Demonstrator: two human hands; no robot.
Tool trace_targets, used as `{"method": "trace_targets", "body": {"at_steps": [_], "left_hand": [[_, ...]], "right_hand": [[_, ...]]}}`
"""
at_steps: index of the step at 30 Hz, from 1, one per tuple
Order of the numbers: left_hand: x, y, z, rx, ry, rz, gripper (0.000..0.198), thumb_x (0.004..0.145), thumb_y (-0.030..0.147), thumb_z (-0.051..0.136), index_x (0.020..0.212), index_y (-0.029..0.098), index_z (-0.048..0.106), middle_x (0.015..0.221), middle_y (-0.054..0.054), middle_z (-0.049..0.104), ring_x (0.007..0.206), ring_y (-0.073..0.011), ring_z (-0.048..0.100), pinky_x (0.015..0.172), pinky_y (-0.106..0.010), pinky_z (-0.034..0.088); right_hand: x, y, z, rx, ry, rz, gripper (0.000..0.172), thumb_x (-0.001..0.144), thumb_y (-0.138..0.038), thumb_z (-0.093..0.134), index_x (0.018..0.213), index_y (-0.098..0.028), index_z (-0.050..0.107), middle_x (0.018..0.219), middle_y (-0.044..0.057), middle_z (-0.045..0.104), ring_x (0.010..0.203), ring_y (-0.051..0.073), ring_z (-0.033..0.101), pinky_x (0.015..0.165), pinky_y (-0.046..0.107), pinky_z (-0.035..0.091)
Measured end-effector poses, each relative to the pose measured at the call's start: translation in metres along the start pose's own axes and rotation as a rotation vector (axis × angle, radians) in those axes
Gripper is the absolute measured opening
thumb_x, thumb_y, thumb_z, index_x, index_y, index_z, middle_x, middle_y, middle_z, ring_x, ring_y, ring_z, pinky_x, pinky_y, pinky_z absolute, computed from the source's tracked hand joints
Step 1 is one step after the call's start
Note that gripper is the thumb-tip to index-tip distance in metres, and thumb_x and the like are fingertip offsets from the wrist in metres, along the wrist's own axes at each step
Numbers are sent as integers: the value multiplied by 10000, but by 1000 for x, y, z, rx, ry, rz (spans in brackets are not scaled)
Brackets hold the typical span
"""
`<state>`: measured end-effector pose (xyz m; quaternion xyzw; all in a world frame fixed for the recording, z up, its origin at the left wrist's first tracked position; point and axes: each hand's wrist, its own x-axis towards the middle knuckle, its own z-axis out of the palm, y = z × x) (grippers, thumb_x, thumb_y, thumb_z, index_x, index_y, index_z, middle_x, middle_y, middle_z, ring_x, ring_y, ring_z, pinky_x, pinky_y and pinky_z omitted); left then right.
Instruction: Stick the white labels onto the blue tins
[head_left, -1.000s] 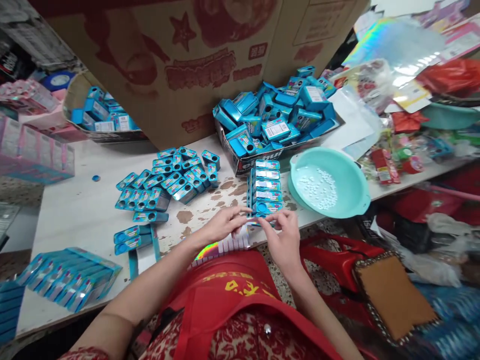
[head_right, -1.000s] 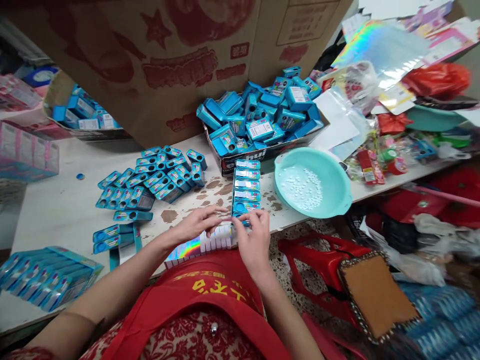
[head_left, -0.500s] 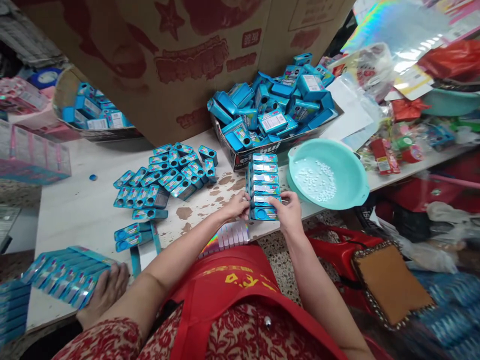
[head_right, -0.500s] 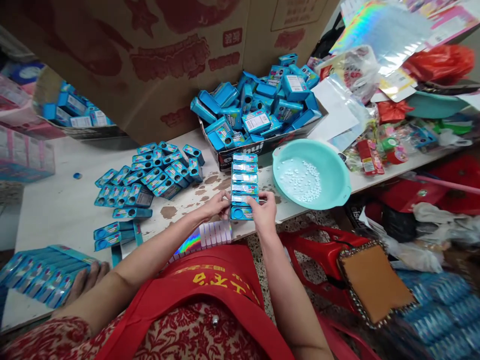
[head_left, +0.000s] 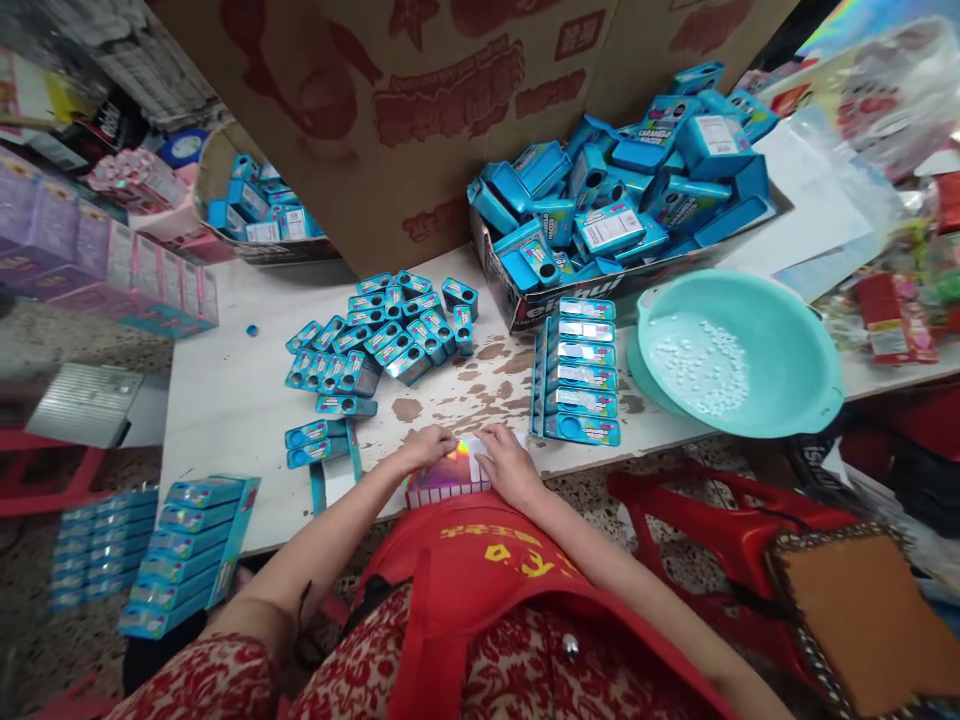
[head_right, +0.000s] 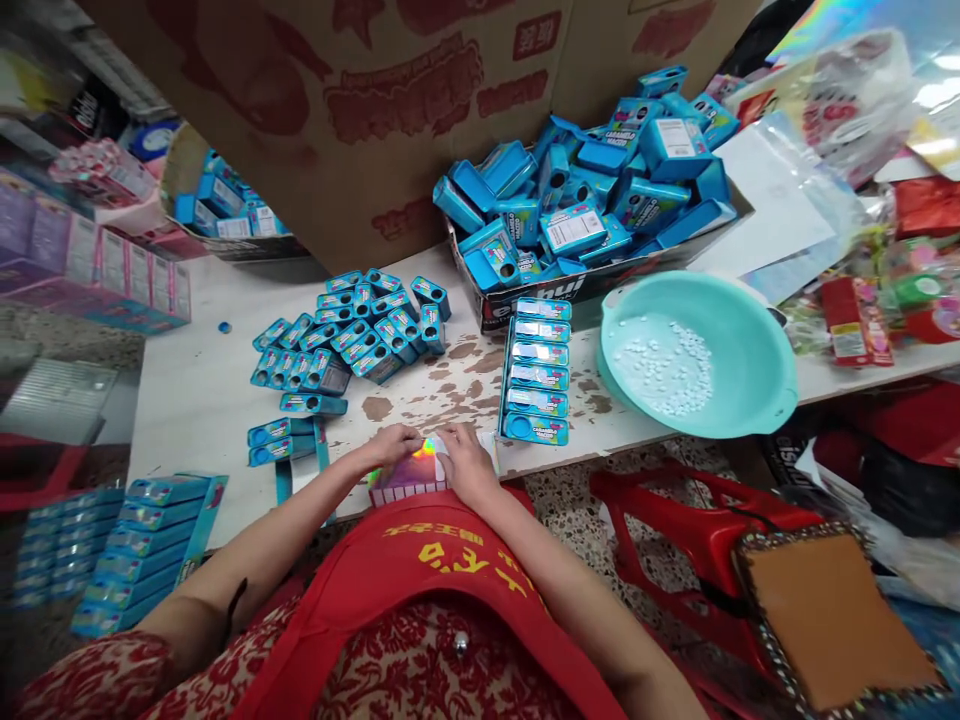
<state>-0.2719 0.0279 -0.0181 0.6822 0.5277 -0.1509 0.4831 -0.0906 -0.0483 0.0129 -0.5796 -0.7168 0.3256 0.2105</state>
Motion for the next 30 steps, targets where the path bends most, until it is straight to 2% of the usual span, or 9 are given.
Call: {"method": "trace_targets", "body": {"at_steps": [4, 10, 15, 18, 21, 24, 26, 28, 30], "left_hand": [[3, 1, 1, -36, 69, -34, 194, 723, 302, 501, 744, 171, 642, 566, 27, 518, 584, -132, 464, 550, -228, 313], [7, -2, 2, -68, 108, -56, 141, 684, 211, 534, 718, 164, 662, 590, 21, 549, 606, -132, 484, 573, -226, 328], [9, 1, 2, -79, 124, -56, 136, 690, 176, 538, 722, 153, 668, 615, 4, 587, 635, -152, 522, 617, -243, 371], [1, 6, -1, -73, 172, -42, 184, 753, 226, 515, 803, 151, 676, 749, -38, 649, 756, -185, 561, 713, -274, 409], [-18, 15, -4, -203, 224, 181, 308, 817, 344, 489, 1028, 180, 641, 1036, -67, 653, 980, -205, 546, 846, -297, 409], [-38, 30, -4, -392, 44, 400, 340, 771, 408, 568, 1022, 185, 620, 967, -36, 652, 901, -181, 562, 787, -270, 430], [-48, 43, -6, -443, -92, 399, 264, 794, 415, 543, 854, 168, 615, 767, 2, 620, 724, -141, 552, 681, -239, 422], [-55, 62, -12, -455, -141, 408, 291, 852, 415, 464, 763, 165, 584, 658, 21, 561, 626, -114, 512, 620, -223, 399], [-60, 84, -22, -434, -145, 467, 278, 874, 409, 439, 836, 177, 588, 666, 24, 543, 609, -105, 493, 603, -217, 387]], "right_hand": [[17, 14, 26, -163, -233, -35, 438, 810, -159, 587, 1243, -185, 525, 1251, 141, 533, 1135, 266, 500, 926, 414, 462], [13, 15, 26, -223, -311, -125, 333, 812, -120, 567, 1129, -214, 602, 1288, 102, 545, 1112, 259, 519, 912, 396, 451], [17, 13, 23, -218, -229, -69, 66, 827, -183, 590, 873, -191, 636, 1065, 106, 633, 1009, 238, 547, 821, 347, 450], [16, 6, 16, -222, -208, -9, 59, 848, -181, 559, 812, -192, 605, 868, 67, 642, 877, 206, 569, 745, 303, 437], [5, -4, -1, -136, -117, 72, 72, 847, -166, 539, 789, -195, 570, 813, 36, 628, 794, 178, 573, 686, 270, 421], [-10, -17, -27, -19, 1, 106, 95, 857, -185, 511, 772, -204, 550, 746, 11, 615, 707, 160, 568, 642, 260, 412], [-20, -26, -44, 31, 91, 115, 122, 872, -220, 493, 763, -208, 545, 732, 9, 613, 674, 153, 561, 621, 259, 412], [-30, -34, -61, 50, 207, 150, 147, 887, -259, 483, 764, -208, 547, 735, 15, 613, 669, 154, 558, 616, 264, 418], [-38, -39, -77, 37, 337, 195, 160, 894, -290, 483, 776, -211, 556, 743, 18, 606, 699, 162, 556, 644, 278, 429]]}}
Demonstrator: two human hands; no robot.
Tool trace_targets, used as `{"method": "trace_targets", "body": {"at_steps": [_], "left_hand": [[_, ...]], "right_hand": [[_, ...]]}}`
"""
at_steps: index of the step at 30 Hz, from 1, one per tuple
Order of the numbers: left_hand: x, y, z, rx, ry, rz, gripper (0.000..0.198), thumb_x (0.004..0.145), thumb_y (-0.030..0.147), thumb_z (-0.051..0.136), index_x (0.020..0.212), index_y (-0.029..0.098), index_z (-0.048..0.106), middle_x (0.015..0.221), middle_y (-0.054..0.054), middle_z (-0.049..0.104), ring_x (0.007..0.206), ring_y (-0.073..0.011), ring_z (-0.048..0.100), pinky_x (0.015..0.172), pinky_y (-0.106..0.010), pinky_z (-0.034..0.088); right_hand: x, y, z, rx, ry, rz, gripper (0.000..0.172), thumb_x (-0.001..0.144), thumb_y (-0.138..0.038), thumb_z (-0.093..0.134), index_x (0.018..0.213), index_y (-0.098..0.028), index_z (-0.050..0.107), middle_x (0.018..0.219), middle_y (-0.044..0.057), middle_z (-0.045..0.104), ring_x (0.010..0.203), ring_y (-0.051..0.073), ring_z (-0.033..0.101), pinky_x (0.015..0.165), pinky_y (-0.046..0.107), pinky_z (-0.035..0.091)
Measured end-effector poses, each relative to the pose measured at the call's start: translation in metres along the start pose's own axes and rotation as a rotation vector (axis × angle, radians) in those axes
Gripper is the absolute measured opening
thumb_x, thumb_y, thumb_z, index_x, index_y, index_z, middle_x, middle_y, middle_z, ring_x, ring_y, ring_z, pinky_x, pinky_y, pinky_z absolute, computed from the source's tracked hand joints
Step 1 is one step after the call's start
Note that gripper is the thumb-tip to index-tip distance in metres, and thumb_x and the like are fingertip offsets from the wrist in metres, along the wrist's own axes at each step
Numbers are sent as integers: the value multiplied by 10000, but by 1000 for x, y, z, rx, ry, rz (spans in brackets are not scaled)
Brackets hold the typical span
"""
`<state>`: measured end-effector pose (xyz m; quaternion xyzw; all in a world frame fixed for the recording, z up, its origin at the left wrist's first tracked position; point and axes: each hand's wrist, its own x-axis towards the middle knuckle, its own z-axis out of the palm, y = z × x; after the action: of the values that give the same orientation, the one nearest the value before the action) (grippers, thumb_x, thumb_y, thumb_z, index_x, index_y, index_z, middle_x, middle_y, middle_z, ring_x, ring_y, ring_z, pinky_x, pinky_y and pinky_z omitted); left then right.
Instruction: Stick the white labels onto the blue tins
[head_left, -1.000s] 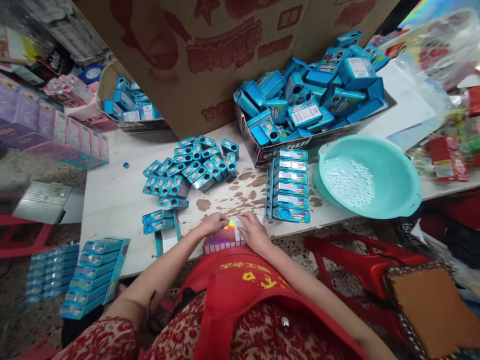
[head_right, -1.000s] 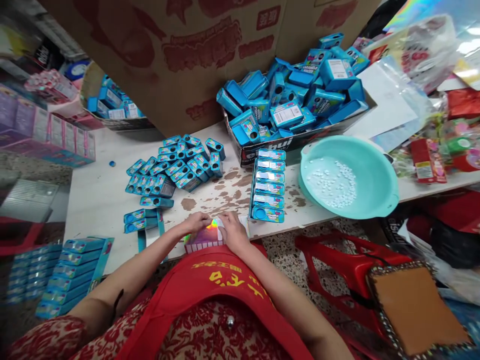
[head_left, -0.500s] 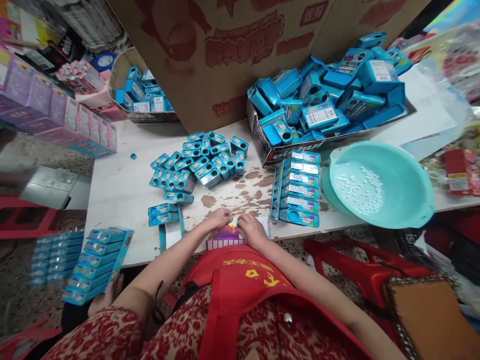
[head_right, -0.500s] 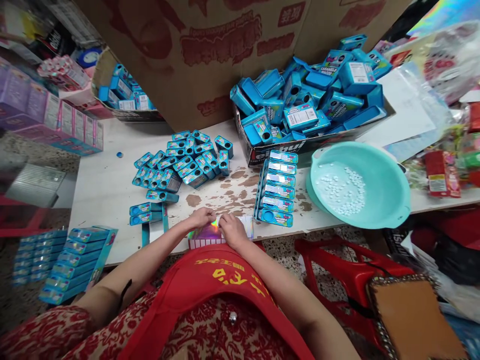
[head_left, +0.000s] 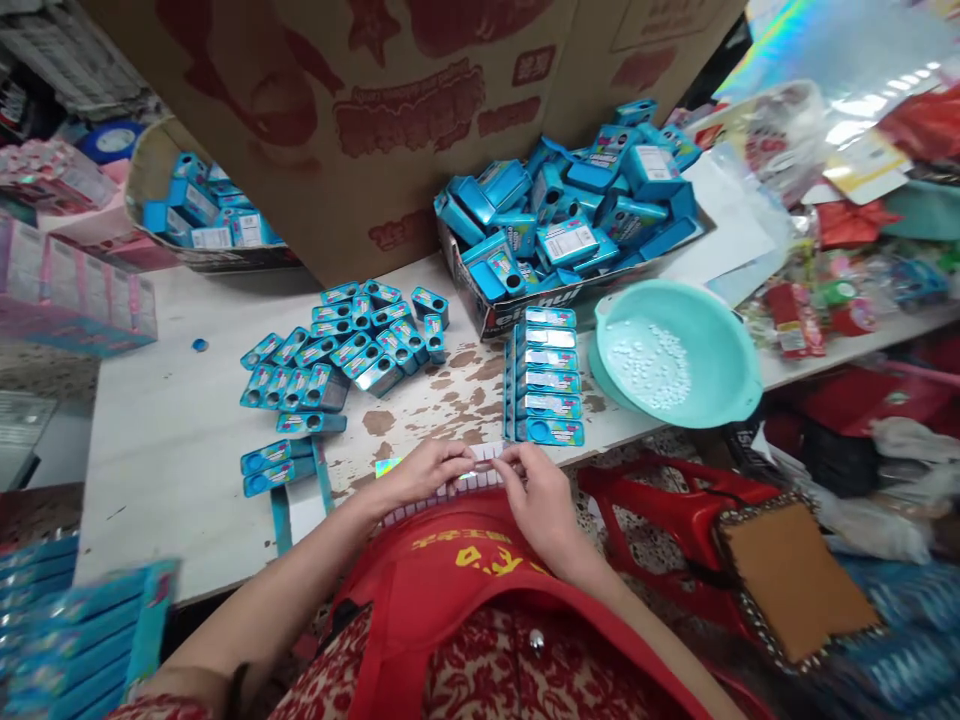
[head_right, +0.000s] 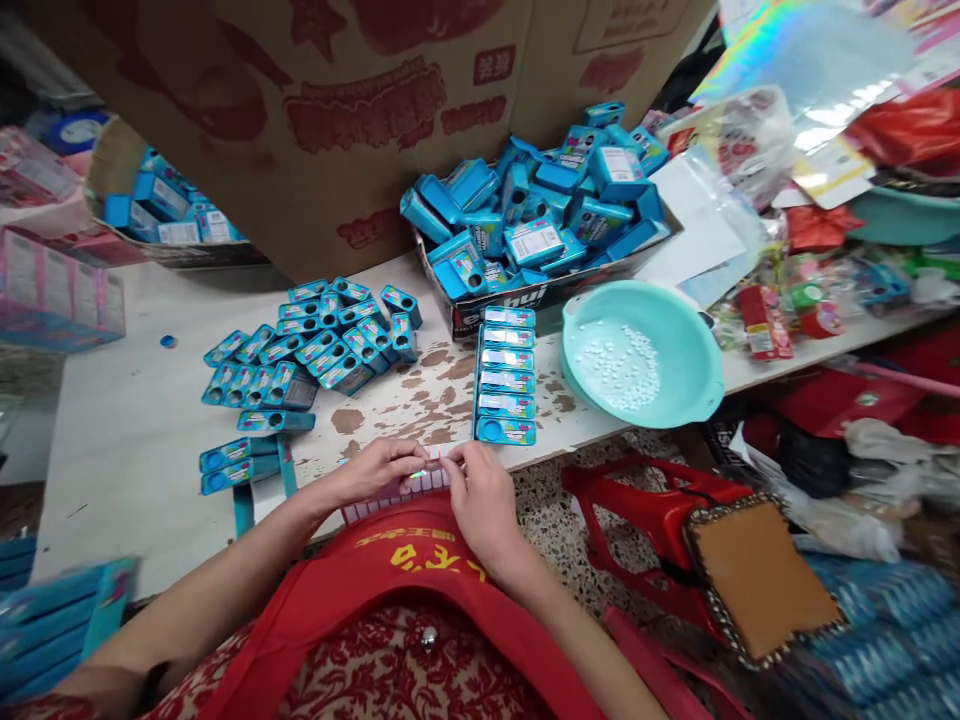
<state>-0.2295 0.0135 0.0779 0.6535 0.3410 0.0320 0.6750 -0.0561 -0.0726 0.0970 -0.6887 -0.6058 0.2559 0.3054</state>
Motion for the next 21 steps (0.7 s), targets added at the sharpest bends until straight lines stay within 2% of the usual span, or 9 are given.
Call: {"method": "trace_targets", "body": {"at_steps": [4, 6, 8, 12, 15, 18, 20, 21], "left_hand": [[19, 46, 0, 73, 33, 147, 211, 887, 348, 426, 1014, 207, 519, 710, 33, 518, 625, -100, 464, 598, -215, 374], [33, 59, 1, 85, 33, 199, 163, 884, 295, 405, 995, 203, 479, 685, 45, 492, 618, -98, 455, 590, -215, 367], [48, 63, 3, 89, 20, 214, 121, 872, 259, 396, 965, 199, 445, 655, 56, 470, 605, -95, 450, 586, -216, 362], [74, 49, 10, -12, 0, 153, 107, 840, 280, 435, 885, 204, 375, 622, 69, 466, 578, -94, 459, 569, -218, 368], [86, 27, 14, -101, 6, 120, 130, 826, 283, 447, 884, 212, 356, 621, 68, 486, 578, -108, 494, 590, -243, 409], [89, 6, 18, 45, 167, 25, 86, 806, 227, 450, 860, 205, 387, 606, 61, 485, 590, -125, 506, 659, -288, 436], [86, -1, 25, 93, 351, -14, 89, 818, 251, 455, 878, 194, 424, 709, 15, 551, 707, -152, 552, 755, -332, 448], [84, -3, 30, 72, 464, 5, 151, 838, 292, 453, 946, 187, 443, 840, -28, 591, 838, -175, 572, 830, -358, 441]], "right_hand": [[2, 4, -32, -25, 258, 88, 165, 866, -350, 532, 802, -218, 607, 880, 48, 549, 865, 194, 541, 745, 320, 450], [8, 13, -42, -1, 337, 141, 171, 842, -363, 557, 803, -210, 624, 922, 55, 510, 904, 201, 530, 785, 342, 454], [16, 23, -46, 17, 365, 189, 174, 818, -359, 571, 775, -200, 628, 921, 54, 496, 914, 205, 520, 816, 365, 449], [26, 44, -36, 66, 364, 287, 185, 757, -362, 594, 688, -190, 607, 894, 55, 485, 928, 220, 507, 815, 384, 450], [26, 59, -27, 261, 415, 394, 257, 678, -401, 664, 786, -192, 560, 908, 43, 512, 887, 201, 532, 771, 364, 475], [24, 70, -27, 518, 467, 510, 517, 570, -420, 748, 954, -203, 477, 1016, 54, 541, 831, 178, 571, 730, 351, 496], [25, 72, -28, 606, 479, 505, 546, 604, -446, 726, 1014, -203, 460, 1102, 85, 539, 880, 187, 586, 774, 368, 496], [25, 72, -28, 611, 494, 487, 541, 643, -465, 696, 1053, -201, 462, 1161, 106, 528, 952, 202, 579, 823, 384, 486]]}}
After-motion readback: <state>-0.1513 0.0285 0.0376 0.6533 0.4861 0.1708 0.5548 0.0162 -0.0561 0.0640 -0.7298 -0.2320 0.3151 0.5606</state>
